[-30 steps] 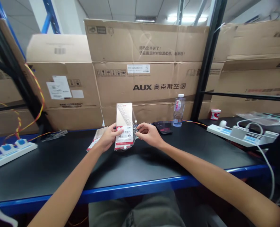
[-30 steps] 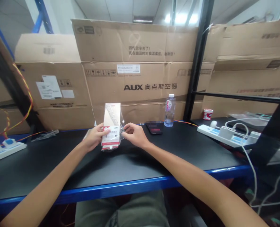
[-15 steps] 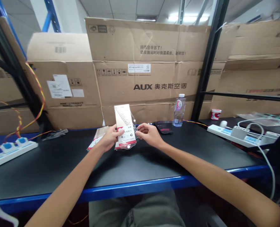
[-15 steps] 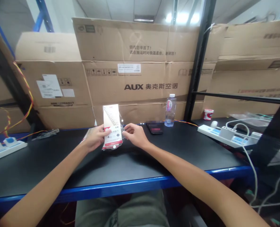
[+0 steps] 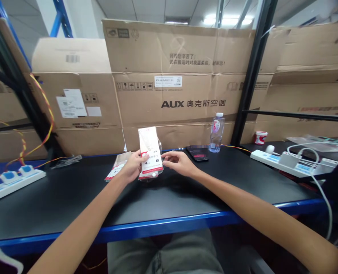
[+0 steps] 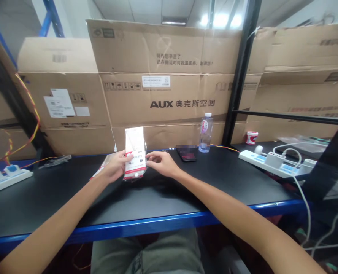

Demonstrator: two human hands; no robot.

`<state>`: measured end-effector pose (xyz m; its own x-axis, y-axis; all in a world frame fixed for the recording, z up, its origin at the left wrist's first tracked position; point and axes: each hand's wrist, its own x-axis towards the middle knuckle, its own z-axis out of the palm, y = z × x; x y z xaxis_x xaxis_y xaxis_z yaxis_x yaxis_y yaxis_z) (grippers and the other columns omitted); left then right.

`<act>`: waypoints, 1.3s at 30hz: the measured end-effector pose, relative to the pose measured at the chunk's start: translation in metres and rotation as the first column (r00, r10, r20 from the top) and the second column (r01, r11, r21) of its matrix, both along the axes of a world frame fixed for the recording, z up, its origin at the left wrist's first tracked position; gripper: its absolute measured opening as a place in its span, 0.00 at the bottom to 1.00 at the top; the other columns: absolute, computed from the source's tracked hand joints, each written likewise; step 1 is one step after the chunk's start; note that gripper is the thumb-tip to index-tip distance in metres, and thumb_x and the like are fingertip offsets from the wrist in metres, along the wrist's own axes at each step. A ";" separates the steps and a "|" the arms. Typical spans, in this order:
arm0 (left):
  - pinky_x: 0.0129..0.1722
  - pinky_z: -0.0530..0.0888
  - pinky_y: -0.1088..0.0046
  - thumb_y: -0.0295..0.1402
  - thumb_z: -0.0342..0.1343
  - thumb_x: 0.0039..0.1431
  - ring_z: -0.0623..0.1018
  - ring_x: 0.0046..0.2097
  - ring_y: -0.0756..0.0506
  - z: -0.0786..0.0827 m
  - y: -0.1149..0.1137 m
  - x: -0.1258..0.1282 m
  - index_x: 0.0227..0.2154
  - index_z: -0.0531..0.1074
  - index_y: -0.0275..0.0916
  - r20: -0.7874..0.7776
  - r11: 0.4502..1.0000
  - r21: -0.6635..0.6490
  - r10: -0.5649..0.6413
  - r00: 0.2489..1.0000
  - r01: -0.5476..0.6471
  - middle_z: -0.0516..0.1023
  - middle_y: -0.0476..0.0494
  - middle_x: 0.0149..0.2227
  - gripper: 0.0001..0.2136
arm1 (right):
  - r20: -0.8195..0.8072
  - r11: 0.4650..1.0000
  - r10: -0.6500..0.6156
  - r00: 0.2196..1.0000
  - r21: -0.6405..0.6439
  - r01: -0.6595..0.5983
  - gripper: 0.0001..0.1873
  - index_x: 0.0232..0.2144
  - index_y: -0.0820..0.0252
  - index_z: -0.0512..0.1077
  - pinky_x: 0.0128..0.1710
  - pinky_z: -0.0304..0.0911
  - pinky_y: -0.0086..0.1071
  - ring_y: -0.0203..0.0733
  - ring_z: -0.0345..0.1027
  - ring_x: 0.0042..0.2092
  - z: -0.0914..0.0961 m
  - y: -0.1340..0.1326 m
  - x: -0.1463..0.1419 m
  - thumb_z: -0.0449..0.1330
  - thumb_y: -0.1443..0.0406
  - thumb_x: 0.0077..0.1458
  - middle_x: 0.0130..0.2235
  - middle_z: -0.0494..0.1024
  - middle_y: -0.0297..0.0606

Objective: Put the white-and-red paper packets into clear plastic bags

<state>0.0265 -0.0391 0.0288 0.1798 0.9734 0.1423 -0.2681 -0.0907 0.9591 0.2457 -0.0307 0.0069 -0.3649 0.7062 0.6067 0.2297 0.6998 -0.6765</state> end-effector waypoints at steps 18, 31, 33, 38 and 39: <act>0.44 0.80 0.55 0.26 0.61 0.55 0.82 0.43 0.37 0.000 0.002 -0.001 0.44 0.72 0.32 0.120 0.999 -0.044 0.026 0.992 -0.021 0.81 0.33 0.44 0.13 | 0.125 0.978 0.135 0.983 0.141 -0.152 0.20 0.50 0.57 0.77 0.37 0.69 0.30 0.38 0.72 0.39 0.003 -0.018 -0.006 0.61 0.65 0.55 0.47 0.75 0.43; 0.30 0.78 0.69 0.41 0.63 0.52 0.81 0.32 0.44 -0.008 0.006 0.004 0.40 0.72 0.36 -0.016 0.991 -0.101 0.090 0.996 -0.091 0.80 0.42 0.33 0.17 | 0.322 0.918 0.300 0.898 0.158 -0.363 0.29 0.61 0.54 0.66 0.59 0.58 0.41 0.45 0.64 0.58 0.004 -0.027 -0.009 0.56 0.72 0.58 0.61 0.66 0.45; 0.26 0.76 0.73 0.43 0.64 0.50 0.79 0.29 0.46 -0.008 0.004 0.006 0.39 0.70 0.37 -0.076 0.986 -0.113 0.117 0.990 -0.125 0.78 0.45 0.30 0.18 | 0.215 0.935 0.317 0.924 0.095 -0.343 0.23 0.56 0.56 0.71 0.55 0.63 0.40 0.44 0.69 0.54 0.005 -0.031 -0.014 0.57 0.69 0.59 0.56 0.72 0.45; 0.26 0.74 0.72 0.43 0.65 0.48 0.78 0.28 0.46 -0.009 -0.002 0.010 0.40 0.67 0.38 -0.188 0.992 -0.086 0.072 0.980 -0.090 0.76 0.47 0.30 0.21 | -0.325 0.919 0.210 0.922 -0.256 -0.299 0.11 0.40 0.60 0.70 0.36 0.71 0.31 0.38 0.75 0.36 0.009 -0.029 -0.022 0.59 0.59 0.59 0.37 0.78 0.38; 0.26 0.75 0.71 0.43 0.65 0.49 0.78 0.29 0.46 -0.009 -0.003 0.010 0.41 0.67 0.38 -0.196 0.995 -0.076 0.045 0.980 -0.061 0.76 0.47 0.31 0.21 | -0.390 0.907 0.159 0.907 -0.304 -0.290 0.12 0.39 0.59 0.68 0.35 0.71 0.30 0.37 0.75 0.36 0.010 -0.026 -0.021 0.61 0.58 0.57 0.37 0.78 0.37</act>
<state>0.0368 -0.0419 0.0199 0.1440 0.9891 0.0304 -0.0736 -0.0199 0.9971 0.2245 -0.0572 0.0170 -0.3504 0.8188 0.4548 -0.2017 0.4083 -0.8903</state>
